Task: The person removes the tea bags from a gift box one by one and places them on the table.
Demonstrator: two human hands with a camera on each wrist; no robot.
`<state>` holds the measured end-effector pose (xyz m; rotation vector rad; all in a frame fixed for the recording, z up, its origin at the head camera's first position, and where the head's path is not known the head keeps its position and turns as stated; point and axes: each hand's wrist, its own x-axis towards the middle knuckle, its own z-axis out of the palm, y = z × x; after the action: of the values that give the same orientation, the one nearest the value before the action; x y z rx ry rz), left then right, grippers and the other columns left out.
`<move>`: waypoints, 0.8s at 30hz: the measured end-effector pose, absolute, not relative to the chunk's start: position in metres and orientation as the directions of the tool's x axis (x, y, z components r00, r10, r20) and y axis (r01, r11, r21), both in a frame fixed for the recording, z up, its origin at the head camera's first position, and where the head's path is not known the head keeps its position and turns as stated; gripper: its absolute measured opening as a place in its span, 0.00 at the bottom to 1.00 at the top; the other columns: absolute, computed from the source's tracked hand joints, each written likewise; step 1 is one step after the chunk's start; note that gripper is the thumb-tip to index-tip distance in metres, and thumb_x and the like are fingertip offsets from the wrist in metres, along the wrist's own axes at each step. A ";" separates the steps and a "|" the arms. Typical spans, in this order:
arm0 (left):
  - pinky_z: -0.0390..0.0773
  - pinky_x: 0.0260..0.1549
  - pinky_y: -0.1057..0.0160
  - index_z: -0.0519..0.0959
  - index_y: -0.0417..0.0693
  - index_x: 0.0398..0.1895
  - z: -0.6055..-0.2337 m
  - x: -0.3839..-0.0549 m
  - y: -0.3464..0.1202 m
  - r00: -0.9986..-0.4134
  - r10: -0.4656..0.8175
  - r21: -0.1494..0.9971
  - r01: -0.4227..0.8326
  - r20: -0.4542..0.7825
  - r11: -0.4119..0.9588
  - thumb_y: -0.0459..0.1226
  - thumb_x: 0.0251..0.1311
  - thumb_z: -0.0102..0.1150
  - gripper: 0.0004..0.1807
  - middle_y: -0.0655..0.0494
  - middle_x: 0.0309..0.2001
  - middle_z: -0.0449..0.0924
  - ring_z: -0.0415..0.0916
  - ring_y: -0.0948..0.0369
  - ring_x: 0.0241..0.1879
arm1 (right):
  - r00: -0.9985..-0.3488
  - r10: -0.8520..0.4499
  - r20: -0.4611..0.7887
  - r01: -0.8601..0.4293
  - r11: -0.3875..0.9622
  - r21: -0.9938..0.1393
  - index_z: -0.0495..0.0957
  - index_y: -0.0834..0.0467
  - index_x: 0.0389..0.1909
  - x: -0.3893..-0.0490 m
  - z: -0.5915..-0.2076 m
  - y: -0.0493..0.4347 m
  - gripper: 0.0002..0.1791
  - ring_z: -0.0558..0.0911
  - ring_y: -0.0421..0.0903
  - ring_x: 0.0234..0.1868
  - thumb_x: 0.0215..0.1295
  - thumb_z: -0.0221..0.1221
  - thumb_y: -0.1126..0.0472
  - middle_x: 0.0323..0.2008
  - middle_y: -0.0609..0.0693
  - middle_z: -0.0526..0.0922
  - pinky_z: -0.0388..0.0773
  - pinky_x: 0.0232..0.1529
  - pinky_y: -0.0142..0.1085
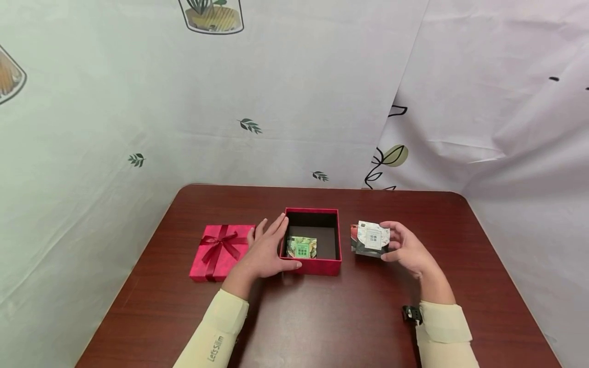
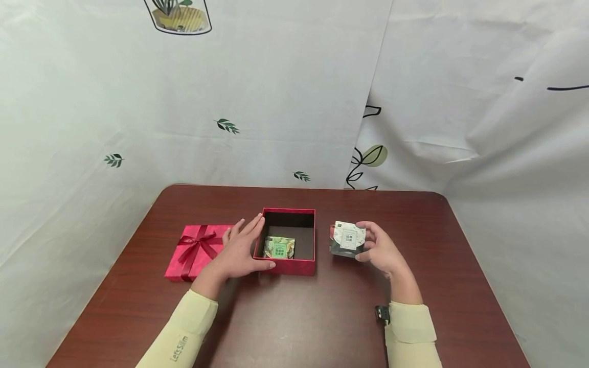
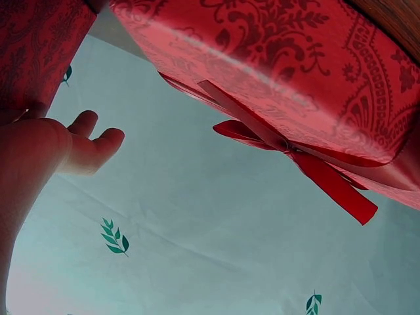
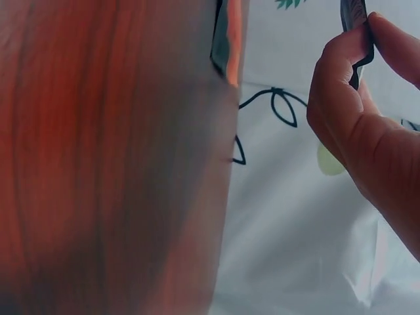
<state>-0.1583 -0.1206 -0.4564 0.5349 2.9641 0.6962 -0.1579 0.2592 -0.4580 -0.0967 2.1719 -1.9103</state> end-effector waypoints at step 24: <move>0.35 0.65 0.33 0.50 0.52 0.81 -0.457 -0.159 -0.122 -0.939 0.344 0.442 0.320 0.026 0.838 0.64 0.41 0.74 0.66 0.61 0.80 0.44 0.40 0.40 0.74 | -0.962 -0.165 -0.219 0.166 0.287 -0.944 0.55 0.68 0.71 -0.162 -0.467 0.293 0.47 0.77 0.52 0.45 0.49 0.61 0.86 0.54 0.69 0.69 0.81 0.39 0.37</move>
<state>-0.1588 -0.1216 -0.4566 0.5349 2.9599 0.6972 -0.1619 0.2932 -0.4669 0.0011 2.2848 -1.7272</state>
